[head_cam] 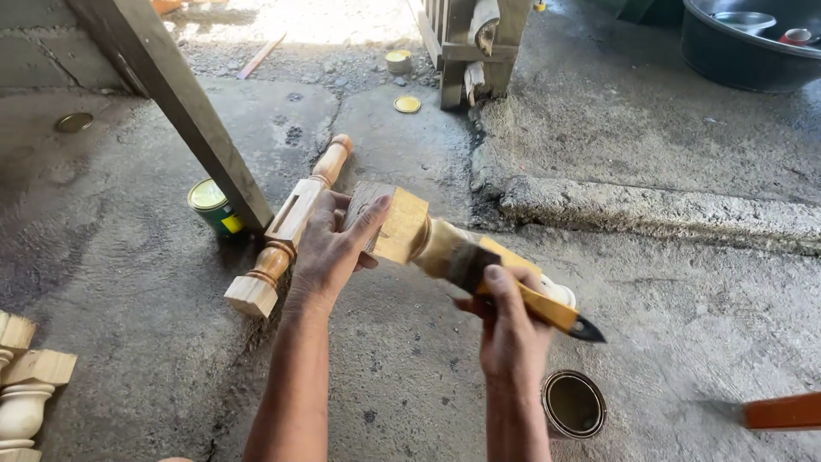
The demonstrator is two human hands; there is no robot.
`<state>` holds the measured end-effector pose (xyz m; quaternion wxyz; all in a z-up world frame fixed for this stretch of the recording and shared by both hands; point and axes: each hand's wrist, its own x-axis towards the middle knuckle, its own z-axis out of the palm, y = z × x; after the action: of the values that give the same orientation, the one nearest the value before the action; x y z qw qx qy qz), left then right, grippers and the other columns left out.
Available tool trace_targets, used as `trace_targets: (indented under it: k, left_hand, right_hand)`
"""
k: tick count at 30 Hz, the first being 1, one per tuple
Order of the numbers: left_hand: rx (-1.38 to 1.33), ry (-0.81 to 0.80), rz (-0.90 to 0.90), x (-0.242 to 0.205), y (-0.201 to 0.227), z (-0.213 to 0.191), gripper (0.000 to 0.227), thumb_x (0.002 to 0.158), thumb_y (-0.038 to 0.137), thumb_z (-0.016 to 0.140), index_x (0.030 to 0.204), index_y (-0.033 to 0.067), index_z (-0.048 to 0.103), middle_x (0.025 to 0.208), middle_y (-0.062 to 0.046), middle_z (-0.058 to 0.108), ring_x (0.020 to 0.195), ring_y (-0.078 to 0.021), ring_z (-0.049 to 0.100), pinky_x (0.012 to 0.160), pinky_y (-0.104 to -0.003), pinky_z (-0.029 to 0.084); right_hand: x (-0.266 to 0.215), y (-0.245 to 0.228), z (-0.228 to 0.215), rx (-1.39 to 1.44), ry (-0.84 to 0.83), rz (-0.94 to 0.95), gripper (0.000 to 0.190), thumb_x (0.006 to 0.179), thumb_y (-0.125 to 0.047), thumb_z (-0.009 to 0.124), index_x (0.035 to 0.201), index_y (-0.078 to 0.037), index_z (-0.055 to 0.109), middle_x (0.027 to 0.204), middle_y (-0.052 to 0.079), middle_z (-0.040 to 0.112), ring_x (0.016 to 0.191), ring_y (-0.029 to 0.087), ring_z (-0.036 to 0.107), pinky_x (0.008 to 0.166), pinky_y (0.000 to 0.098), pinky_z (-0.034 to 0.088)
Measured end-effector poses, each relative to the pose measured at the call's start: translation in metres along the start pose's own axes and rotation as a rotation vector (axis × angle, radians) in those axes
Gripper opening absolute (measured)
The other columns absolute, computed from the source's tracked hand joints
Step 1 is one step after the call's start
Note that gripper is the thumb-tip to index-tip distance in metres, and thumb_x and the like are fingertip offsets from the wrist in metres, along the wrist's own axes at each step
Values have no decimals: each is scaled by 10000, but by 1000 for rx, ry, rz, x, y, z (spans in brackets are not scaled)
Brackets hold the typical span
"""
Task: The person applies varnish to wooden furniture legs using a brush.
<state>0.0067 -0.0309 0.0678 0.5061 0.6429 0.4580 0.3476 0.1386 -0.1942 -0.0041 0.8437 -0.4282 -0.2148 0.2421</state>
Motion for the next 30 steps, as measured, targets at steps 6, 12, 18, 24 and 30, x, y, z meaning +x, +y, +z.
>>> trace_targets:
  k: [6,12,18,24,30]
  left_hand:
    - [89,38,36,-8,13,-4,749,754,633,704,1259,82,653,932,-122,750,680,-110,733,445,-288,599]
    - [249,12,27,-5,13,-3,902,832,736,500,1515,149,448,1196,-90,702,547,-251,750,446,-305,585]
    - [249,-17,-63,16,-14,-9,791,880,711,423,1483,211,525,1182,-121,717,705,-173,754,450,-300,578]
    - [-131,-219,108,25,-46,-29,745,939,623,618,1439,102,433,1225,-70,604,965,-137,688,533,-262,588]
    - [-45,-212,87,15,-40,-34,889,797,741,661,1312,51,440,1156,-184,700,907,-224,717,647,-311,606]
  right_hand:
    - [7,28,-27,7,-132,87,135,960,-131,704,955,-10,645,836,95,664,707,162,664,631,364,649]
    - [-1,25,10,83,-49,38,166,937,-157,698,910,-14,617,857,88,683,754,157,708,639,356,666]
    - [7,27,-20,-88,-137,205,162,907,-137,731,921,12,667,772,118,670,634,180,657,583,339,613]
    - [6,23,2,120,0,108,163,951,-149,712,982,-16,622,861,64,656,734,144,658,665,342,635]
    - [-8,44,-4,-107,-196,183,188,971,-140,723,1018,31,660,863,118,671,723,176,677,673,362,641]
